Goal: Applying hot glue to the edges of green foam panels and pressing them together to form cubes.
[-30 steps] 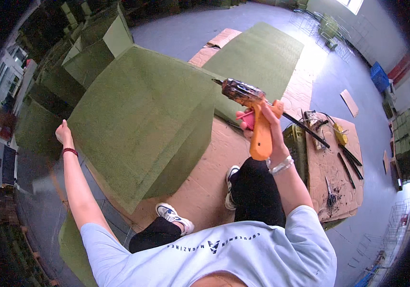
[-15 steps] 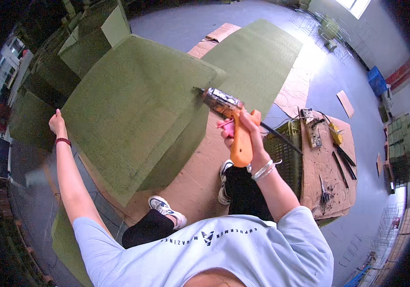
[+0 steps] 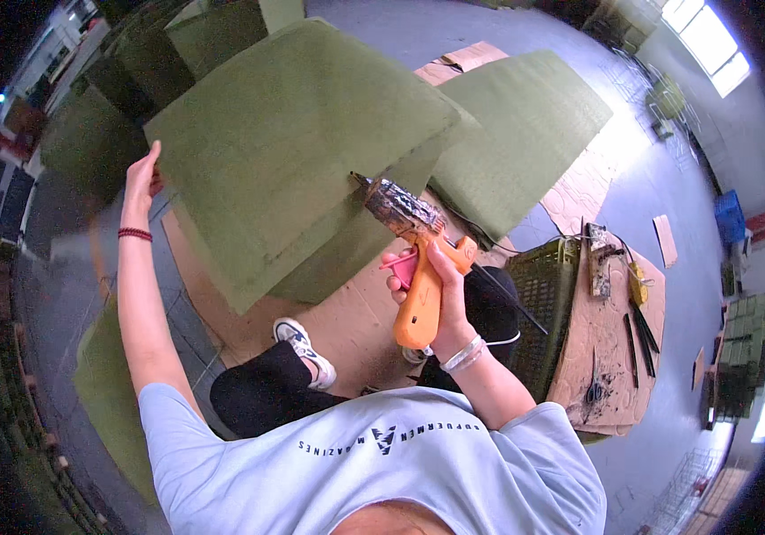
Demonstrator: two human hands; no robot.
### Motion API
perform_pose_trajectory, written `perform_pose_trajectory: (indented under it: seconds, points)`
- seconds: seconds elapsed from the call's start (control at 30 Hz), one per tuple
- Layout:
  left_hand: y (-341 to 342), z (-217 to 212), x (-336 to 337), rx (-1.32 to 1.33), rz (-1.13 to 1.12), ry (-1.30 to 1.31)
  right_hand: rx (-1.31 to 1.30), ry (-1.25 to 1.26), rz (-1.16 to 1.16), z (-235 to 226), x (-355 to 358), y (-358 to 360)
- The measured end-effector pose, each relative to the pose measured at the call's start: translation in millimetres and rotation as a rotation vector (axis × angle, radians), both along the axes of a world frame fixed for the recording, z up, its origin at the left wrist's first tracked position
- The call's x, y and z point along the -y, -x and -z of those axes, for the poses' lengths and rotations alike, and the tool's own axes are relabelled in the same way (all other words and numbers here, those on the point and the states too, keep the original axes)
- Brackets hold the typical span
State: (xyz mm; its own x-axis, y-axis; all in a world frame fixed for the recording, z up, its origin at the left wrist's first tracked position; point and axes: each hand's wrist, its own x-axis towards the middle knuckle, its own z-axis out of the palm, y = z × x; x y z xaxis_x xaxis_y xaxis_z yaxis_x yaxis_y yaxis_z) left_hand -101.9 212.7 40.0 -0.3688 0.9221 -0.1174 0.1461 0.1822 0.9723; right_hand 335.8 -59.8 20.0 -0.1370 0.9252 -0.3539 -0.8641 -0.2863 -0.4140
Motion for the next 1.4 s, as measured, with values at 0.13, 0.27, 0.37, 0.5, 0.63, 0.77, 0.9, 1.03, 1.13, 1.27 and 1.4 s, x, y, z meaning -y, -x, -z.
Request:
perform_pose_trajectory:
  seconds: [0.13, 0.27, 0.37, 0.5, 0.63, 0.77, 0.9, 1.03, 1.13, 1.27, 1.4]
  points:
    - [-3.6, 16.3, 3.6, 0.018, 0.058, -0.052, 0.036, 0.027, -0.059, -1.4, 21.2, 24.1]
    - [-3.0, 30.9, -5.4, 0.001, 0.025, -0.167, 0.035, 0.015, -0.146, 2.0, 37.2, 45.2]
    - [5.5, 40.0, -4.8, 0.004, -0.019, -0.196, 0.018, 0.048, -0.185, 3.2, 45.6, 59.7]
    - [-11.6, 36.2, -11.1, 0.044, -0.039, -0.219, 0.011, 0.060, -0.241, 0.0, 54.1, 70.5]
    - [-9.2, 26.6, -0.8, -0.013, -0.015, -0.200, 0.019, 0.072, -0.264, -1.6, 56.8, 81.6]
    - [-11.3, 20.8, 3.1, 0.037, -0.014, -0.178, 0.067, 0.017, -0.324, -2.3, 63.1, 92.7]
    - [0.9, 23.6, 3.1, 0.009, -0.027, -0.151, 0.033, 0.052, -0.390, -4.1, 68.1, 105.7]
    - [-13.7, 22.0, -3.5, -0.060, -0.001, -0.180, 0.113, 0.069, -0.471, -5.6, 70.9, 104.3]
    - [-7.9, 27.1, -8.8, -0.024, 0.063, -0.205, 0.051, 0.030, -0.483, -4.2, 79.5, 83.0]
    - [1.2, 31.1, -3.0, -0.001, 0.056, -0.162, 0.224, -0.108, -0.206, -16.1, 64.0, 44.9]
    - [4.3, 29.0, -3.8, -0.021, 0.059, -0.181, 0.268, -0.138, 0.131, -10.4, 21.4, 0.9]
